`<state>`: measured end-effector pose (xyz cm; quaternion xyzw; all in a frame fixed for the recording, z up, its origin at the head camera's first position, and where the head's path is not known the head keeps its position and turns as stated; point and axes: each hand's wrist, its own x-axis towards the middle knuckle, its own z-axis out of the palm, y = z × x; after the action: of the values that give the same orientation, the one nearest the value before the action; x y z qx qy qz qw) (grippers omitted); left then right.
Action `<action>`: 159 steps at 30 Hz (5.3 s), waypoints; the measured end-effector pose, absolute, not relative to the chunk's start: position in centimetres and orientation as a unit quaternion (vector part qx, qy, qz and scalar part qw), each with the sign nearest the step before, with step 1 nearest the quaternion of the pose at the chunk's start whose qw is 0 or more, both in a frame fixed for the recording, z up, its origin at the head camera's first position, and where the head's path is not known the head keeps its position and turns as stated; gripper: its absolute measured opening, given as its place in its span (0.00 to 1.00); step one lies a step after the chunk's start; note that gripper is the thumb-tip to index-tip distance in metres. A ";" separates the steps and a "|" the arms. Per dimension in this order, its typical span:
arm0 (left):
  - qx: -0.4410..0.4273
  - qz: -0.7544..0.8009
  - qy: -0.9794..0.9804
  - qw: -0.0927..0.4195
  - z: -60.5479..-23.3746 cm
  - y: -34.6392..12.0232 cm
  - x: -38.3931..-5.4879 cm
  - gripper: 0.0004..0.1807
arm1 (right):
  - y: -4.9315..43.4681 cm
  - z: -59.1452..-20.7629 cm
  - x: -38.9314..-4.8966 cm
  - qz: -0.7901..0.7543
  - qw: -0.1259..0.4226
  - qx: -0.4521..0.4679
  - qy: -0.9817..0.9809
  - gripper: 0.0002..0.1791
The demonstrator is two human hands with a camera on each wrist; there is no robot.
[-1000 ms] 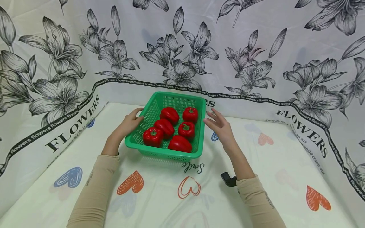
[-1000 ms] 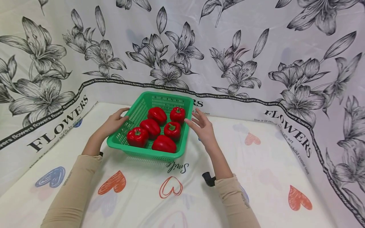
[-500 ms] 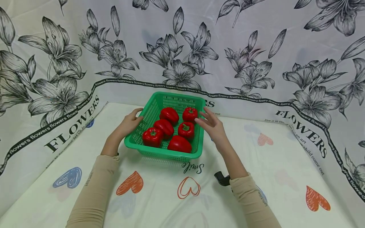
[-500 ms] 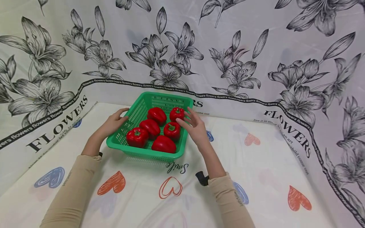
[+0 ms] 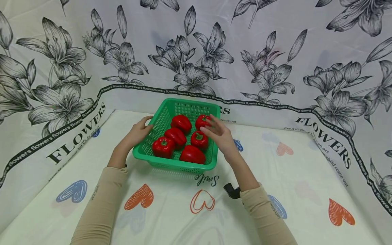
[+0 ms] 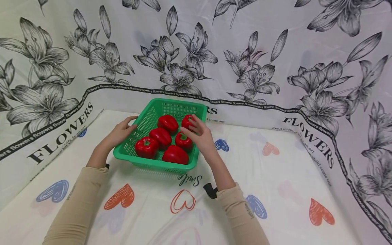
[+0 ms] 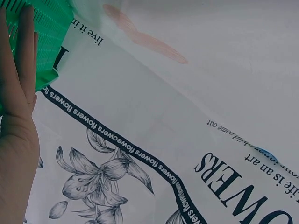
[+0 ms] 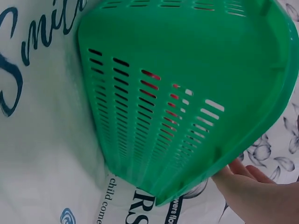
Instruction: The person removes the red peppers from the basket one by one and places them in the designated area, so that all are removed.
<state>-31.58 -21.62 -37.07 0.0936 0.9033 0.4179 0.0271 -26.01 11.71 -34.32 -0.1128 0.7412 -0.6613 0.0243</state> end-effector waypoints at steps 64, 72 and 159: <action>0.087 0.414 0.906 0.032 -37.1 -21.9 -31.7 0.31 | 3.6 -35.0 -25.5 -0.626 0.109 -0.142 0.759 0.39; 0.088 0.421 0.902 0.033 -36.9 -21.9 -31.5 0.32 | 2.9 -35.5 -25.6 -0.625 0.116 -0.145 0.758 0.38; 0.099 0.427 0.898 0.033 -37.2 -21.8 -31.6 0.32 | 0.0 -36.3 -26.5 -0.478 0.132 -0.142 0.857 0.36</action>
<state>-31.63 -21.82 -37.17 0.0989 0.8984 0.4267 0.0325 -26.54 0.03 -36.25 -0.1415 0.8568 -0.4779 0.1325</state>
